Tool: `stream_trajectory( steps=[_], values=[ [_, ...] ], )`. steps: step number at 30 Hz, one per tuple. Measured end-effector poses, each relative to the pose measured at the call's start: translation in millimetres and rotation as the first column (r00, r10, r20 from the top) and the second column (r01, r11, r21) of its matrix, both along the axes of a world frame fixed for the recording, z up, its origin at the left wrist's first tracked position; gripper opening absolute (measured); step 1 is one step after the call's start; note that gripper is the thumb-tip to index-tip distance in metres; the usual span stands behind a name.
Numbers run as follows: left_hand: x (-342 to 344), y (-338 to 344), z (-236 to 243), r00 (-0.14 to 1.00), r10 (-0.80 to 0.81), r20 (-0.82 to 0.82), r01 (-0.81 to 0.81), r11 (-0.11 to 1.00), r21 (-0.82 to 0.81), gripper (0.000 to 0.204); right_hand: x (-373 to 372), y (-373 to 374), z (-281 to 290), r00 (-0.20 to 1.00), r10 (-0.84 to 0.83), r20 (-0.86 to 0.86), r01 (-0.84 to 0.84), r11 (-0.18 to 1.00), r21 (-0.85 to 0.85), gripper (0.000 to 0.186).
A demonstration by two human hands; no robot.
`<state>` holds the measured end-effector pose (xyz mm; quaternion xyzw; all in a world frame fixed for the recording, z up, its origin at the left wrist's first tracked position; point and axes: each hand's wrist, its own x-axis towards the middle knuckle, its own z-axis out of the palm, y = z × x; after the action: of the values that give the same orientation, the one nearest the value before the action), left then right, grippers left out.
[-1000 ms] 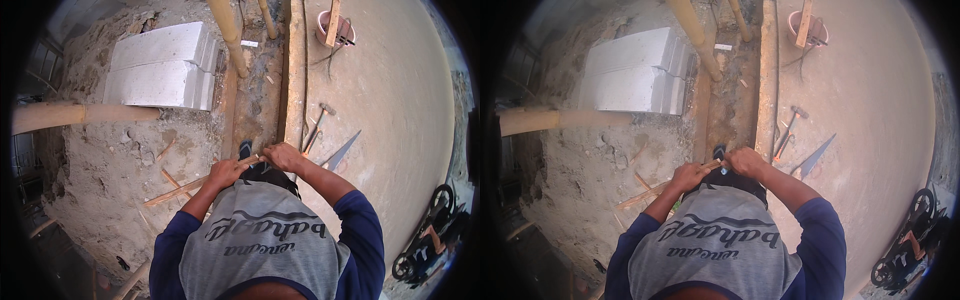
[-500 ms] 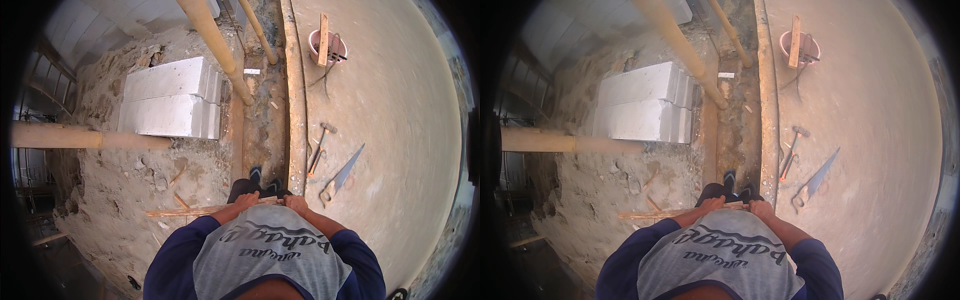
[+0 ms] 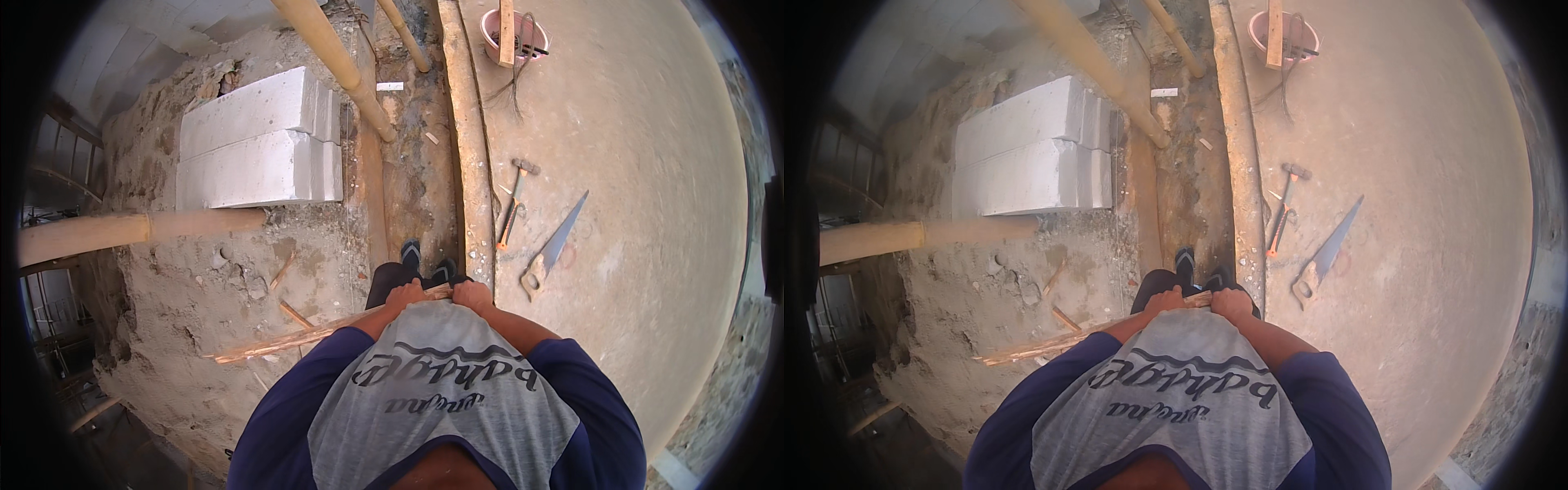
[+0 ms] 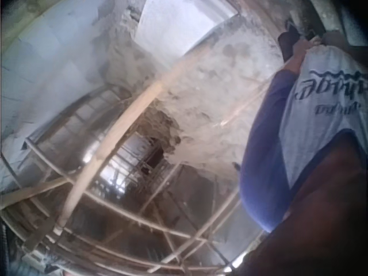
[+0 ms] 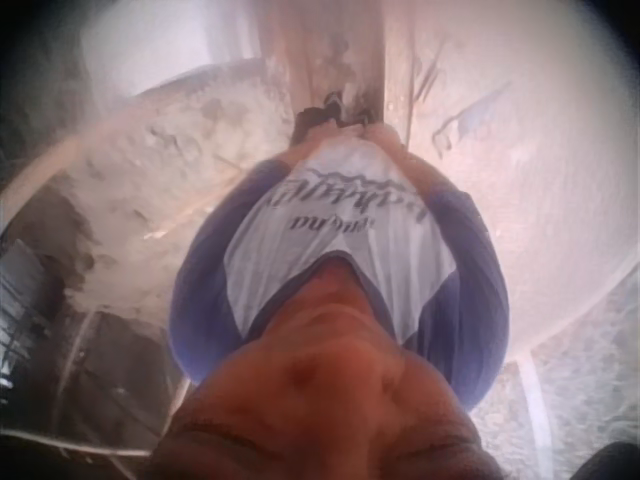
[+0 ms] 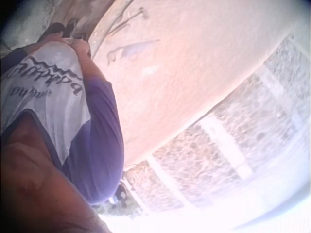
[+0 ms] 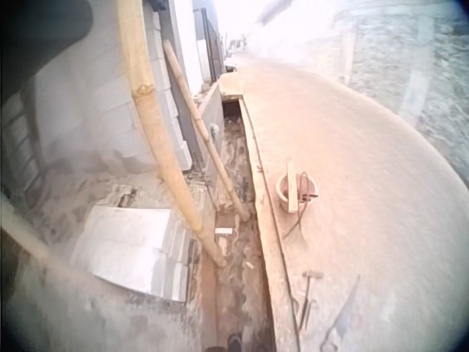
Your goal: The person uses a hammer to split a wooden plank, then uses a hand saw to cut the plank into smaller pieces. The person positions the wood on the ground and cuts it repeatedly.
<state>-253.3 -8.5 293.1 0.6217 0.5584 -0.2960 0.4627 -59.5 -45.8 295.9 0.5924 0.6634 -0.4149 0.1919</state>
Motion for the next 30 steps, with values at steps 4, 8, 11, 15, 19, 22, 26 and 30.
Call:
stream_trajectory(
  steps=[4, 8, 11, 15, 19, 22, 26, 30],
  values=[
    [-15, -8, -13, 0.99, 0.088, -0.112, -0.086, 0.996, 0.023, 0.063, -4, 2, -22, 0.985, 0.08, 0.151, -0.074, 0.996, -0.05, 0.034],
    [-70, 38, 6, 0.947, 0.291, -0.133, -0.258, 0.941, 0.217, 0.056, 32, 12, -30, 0.991, -0.09, 0.096, 0.088, 0.996, 0.029, 0.032],
    [-108, 81, 37, 0.94, 0.331, -0.079, -0.297, 0.913, 0.28, 0.06, 65, 21, -91, 0.99, -0.127, -0.063, 0.136, 0.977, 0.164, 0.03],
    [-105, 121, 112, 0.93, 0.338, 0.144, -0.366, 0.815, 0.449, 0.066, -60, 82, -52, 0.82, -0.3, -0.487, 0.274, 0.953, -0.126, 0.057],
    [-65, 170, 206, 0.878, 0.228, 0.42, -0.451, 0.687, 0.57, 0.061, -113, 109, 12, 0.755, -0.12, -0.644, 0.035, 0.989, -0.144, 0.085],
    [-28, 219, 260, 0.839, 0.054, 0.541, -0.494, 0.492, 0.717, 0.058, -104, 115, 52, 0.703, -0.174, -0.689, -0.058, 0.952, -0.3, 0.093],
    [24, 277, 335, 0.662, -0.072, 0.746, -0.698, 0.3, 0.65, 0.073, -99, 109, 29, 0.585, -0.181, -0.79, 0.097, 0.983, -0.154, 0.097],
    [51, 360, 341, 0.557, -0.12, 0.822, -0.824, 0.045, 0.565, 0.055, -87, 117, 6, 0.256, -0.471, -0.844, 0.522, 0.803, -0.289, 0.082]
  ],
)
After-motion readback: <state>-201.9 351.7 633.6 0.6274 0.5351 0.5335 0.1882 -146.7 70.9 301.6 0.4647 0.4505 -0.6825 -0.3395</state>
